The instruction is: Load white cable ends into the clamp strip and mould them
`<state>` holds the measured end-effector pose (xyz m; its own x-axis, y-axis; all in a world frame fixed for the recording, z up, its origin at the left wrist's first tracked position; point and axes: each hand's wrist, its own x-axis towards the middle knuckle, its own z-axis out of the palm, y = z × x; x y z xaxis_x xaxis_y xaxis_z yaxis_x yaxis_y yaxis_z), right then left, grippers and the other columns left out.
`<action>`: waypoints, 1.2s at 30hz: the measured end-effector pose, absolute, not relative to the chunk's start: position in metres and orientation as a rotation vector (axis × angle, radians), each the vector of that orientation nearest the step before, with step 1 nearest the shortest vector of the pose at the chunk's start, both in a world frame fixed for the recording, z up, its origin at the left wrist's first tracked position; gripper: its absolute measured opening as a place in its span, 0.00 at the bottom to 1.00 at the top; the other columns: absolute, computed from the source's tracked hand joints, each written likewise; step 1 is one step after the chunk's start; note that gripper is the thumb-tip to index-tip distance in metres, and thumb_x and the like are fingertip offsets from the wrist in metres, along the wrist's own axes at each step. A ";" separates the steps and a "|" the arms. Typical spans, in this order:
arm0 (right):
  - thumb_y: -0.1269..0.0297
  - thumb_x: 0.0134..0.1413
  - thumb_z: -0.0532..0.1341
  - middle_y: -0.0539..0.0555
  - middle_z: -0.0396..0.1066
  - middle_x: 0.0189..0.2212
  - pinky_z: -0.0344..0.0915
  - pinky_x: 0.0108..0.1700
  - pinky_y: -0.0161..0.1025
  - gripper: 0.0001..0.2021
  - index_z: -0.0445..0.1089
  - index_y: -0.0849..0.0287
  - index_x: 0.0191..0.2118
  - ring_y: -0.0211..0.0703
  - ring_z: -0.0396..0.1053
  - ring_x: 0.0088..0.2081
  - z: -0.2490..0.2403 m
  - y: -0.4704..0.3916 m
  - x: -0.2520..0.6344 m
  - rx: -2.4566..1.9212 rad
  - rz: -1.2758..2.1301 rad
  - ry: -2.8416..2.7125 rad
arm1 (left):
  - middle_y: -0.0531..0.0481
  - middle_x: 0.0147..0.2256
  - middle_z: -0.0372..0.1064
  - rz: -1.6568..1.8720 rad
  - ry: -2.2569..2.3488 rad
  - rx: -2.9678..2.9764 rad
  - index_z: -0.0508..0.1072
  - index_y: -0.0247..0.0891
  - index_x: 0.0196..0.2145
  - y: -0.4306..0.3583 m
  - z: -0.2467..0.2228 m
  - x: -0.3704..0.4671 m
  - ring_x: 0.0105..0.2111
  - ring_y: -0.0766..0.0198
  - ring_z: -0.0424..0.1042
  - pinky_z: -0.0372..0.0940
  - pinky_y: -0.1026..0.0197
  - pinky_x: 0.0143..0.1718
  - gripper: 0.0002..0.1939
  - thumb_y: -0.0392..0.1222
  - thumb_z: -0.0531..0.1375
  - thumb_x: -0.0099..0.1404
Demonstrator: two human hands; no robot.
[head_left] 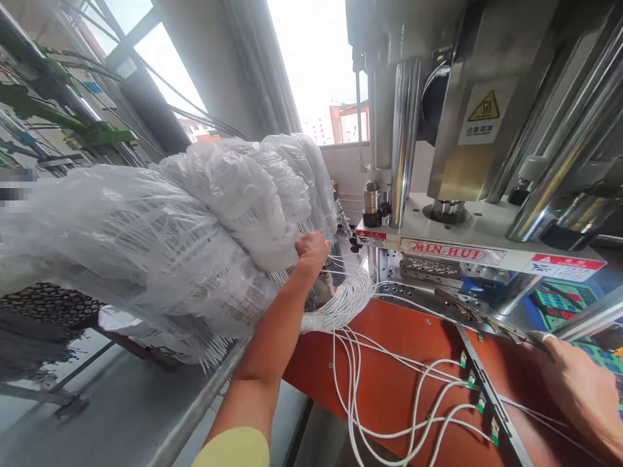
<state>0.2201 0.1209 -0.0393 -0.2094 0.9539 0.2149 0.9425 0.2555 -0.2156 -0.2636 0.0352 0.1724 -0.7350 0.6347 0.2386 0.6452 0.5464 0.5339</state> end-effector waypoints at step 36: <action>0.56 0.62 0.56 0.58 0.75 0.38 0.66 0.37 0.45 0.23 0.61 0.57 0.61 0.53 0.71 0.38 -0.035 -0.017 0.171 -1.462 0.124 -2.239 | 0.46 0.40 0.74 -0.447 -1.104 -3.211 0.75 0.36 0.47 0.080 0.019 -0.070 0.45 0.54 0.66 0.65 0.55 0.50 0.17 0.41 0.63 0.59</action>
<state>0.1708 -0.0166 -0.0352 -0.3292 0.8858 0.3272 0.8443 0.4313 -0.3182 -0.0703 0.0795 0.0193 0.7628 0.6290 0.1501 0.5560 -0.7565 0.3443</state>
